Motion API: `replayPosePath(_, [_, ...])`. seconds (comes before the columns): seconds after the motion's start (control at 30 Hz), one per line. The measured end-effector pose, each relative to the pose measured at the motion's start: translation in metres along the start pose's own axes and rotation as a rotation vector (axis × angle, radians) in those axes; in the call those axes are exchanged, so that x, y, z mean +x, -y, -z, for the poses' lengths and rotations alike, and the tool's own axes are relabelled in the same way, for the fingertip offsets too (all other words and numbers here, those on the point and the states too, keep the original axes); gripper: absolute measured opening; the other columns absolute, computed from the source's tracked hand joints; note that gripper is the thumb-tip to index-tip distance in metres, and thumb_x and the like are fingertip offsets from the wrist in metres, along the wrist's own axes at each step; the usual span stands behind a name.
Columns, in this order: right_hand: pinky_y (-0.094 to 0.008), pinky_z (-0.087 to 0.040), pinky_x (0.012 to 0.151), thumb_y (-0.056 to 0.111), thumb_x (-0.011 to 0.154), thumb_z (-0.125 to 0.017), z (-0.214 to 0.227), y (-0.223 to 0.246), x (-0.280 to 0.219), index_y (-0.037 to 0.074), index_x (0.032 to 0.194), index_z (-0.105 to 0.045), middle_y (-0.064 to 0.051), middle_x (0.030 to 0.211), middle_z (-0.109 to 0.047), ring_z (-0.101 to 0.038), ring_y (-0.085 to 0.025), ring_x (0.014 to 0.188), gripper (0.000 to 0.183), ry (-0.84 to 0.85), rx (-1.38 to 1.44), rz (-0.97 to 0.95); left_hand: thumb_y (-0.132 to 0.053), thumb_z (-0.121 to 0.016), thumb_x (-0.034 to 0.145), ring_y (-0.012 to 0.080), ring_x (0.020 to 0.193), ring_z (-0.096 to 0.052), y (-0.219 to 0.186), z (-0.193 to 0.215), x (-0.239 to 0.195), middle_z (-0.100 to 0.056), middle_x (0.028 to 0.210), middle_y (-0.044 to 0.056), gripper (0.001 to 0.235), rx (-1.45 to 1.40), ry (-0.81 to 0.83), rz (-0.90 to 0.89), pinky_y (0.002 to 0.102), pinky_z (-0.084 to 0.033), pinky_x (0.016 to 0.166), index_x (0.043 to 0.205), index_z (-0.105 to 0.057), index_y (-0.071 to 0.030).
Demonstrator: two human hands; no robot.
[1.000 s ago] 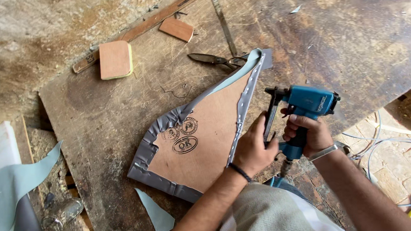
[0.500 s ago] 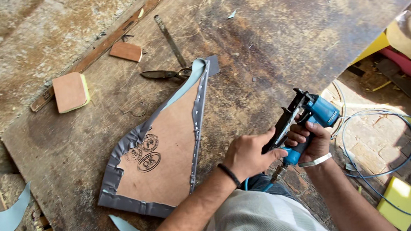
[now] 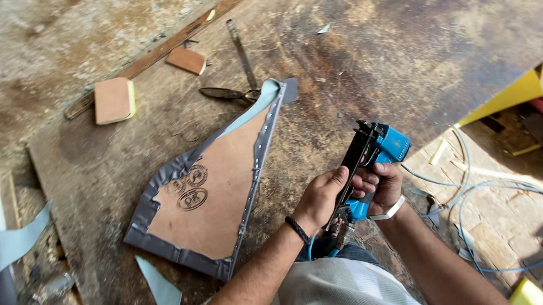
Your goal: The person staples gray fabric onto a tufted cushion using a pneumatic staple gun, then trims excess fabric with scissors. The cushion is flipped and adjusted repeatedly to secure the fabric around the edges.
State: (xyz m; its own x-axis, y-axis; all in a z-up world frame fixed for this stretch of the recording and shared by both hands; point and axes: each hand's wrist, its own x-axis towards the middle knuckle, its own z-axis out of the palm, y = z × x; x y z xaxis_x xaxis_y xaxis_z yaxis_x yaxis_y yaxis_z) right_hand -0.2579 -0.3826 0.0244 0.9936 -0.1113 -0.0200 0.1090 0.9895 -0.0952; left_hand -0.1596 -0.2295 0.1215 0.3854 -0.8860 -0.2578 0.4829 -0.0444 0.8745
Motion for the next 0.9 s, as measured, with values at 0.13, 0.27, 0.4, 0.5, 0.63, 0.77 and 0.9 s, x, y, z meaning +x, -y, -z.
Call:
replayPosePath(0.13, [-0.03, -0.048, 0.059, 0.023, 0.086, -0.072, -0.042, -0.008, 0.026, 0.002, 0.11, -0.066, 0.002, 0.064, -0.053, -0.052, -0.011, 0.056, 0.032, -0.072, -0.15, -0.071, -0.046, -0.037, 0.117, 0.0168, 0.086, -0.068, 0.0, 0.02, -0.012, -0.072, 0.09, 0.009, 0.058, 0.078, -0.156, -0.129, 0.031, -0.055, 0.085, 0.11, -0.068, 0.003])
replayPosePath(0.27, [-0.032, -0.049, 0.056, 0.025, 0.083, -0.072, -0.067, -0.024, 0.056, 0.0, 0.114, -0.067, 0.002, 0.06, -0.052, -0.052, -0.013, 0.052, 0.04, -0.161, -0.374, -0.124, -0.05, -0.035, 0.11, 0.0171, 0.08, -0.066, -0.002, 0.048, -0.019, -0.067, 0.081, 0.005, 0.052, -0.067, -0.253, -0.093, 0.03, -0.053, 0.077, 0.133, -0.063, -0.012])
replayPosePath(0.4, [-0.035, -0.05, 0.056, 0.021, 0.081, -0.073, -0.064, -0.035, 0.09, -0.002, 0.106, -0.069, -0.001, 0.063, -0.056, -0.055, -0.017, 0.054, 0.034, -0.446, -0.704, -0.165, -0.053, -0.032, 0.109, 0.0128, 0.079, -0.067, 0.007, 0.102, -0.024, -0.07, 0.082, -0.001, 0.066, 0.416, -0.518, 0.099, 0.026, -0.052, 0.073, 0.116, -0.077, -0.005])
replayPosePath(0.5, [-0.038, -0.051, 0.062, 0.019, 0.083, -0.077, -0.046, -0.036, 0.119, -0.001, 0.111, -0.07, -0.005, 0.075, -0.064, -0.059, -0.019, 0.062, 0.034, -0.664, -1.095, -0.171, -0.029, -0.069, 0.09, 0.0157, 0.087, -0.07, 0.021, 0.152, -0.048, -0.074, 0.093, 0.002, 0.037, 0.53, -0.503, 0.005, 0.029, -0.056, 0.078, 0.12, -0.068, -0.007])
replayPosePath(0.63, [-0.043, -0.053, 0.086, 0.022, 0.083, -0.078, -0.005, -0.024, 0.143, 0.015, 0.139, -0.064, -0.013, 0.107, -0.075, -0.071, -0.029, 0.097, 0.059, -0.601, -2.069, -0.172, -0.023, -0.072, 0.09, 0.0157, 0.095, -0.074, 0.03, 0.226, -0.107, -0.078, 0.102, 0.005, 0.028, 0.558, -0.702, 0.049, 0.03, -0.057, 0.083, 0.114, -0.073, -0.007])
replayPosePath(0.77, [-0.047, -0.053, 0.091, 0.027, 0.085, -0.08, 0.039, -0.016, 0.149, 0.031, 0.155, -0.048, -0.02, 0.128, -0.067, -0.066, -0.04, 0.113, 0.077, -0.664, -2.466, -0.242, -0.024, -0.072, 0.089, 0.0171, 0.099, -0.075, 0.022, 0.298, -0.153, -0.079, 0.106, 0.008, 0.03, 0.659, -0.855, 0.112, 0.031, -0.058, 0.087, 0.114, -0.072, -0.008])
replayPosePath(0.9, [-0.048, -0.053, 0.095, 0.032, 0.086, -0.08, 0.067, -0.032, 0.149, 0.041, 0.156, -0.047, -0.015, 0.131, -0.068, -0.065, -0.037, 0.119, 0.078, -0.807, -2.549, -0.368, -0.027, -0.076, 0.086, 0.0202, 0.102, -0.073, 0.005, 0.355, -0.171, -0.077, 0.107, 0.009, 0.037, 0.795, -0.955, 0.159, 0.034, -0.057, 0.092, 0.117, -0.069, -0.008])
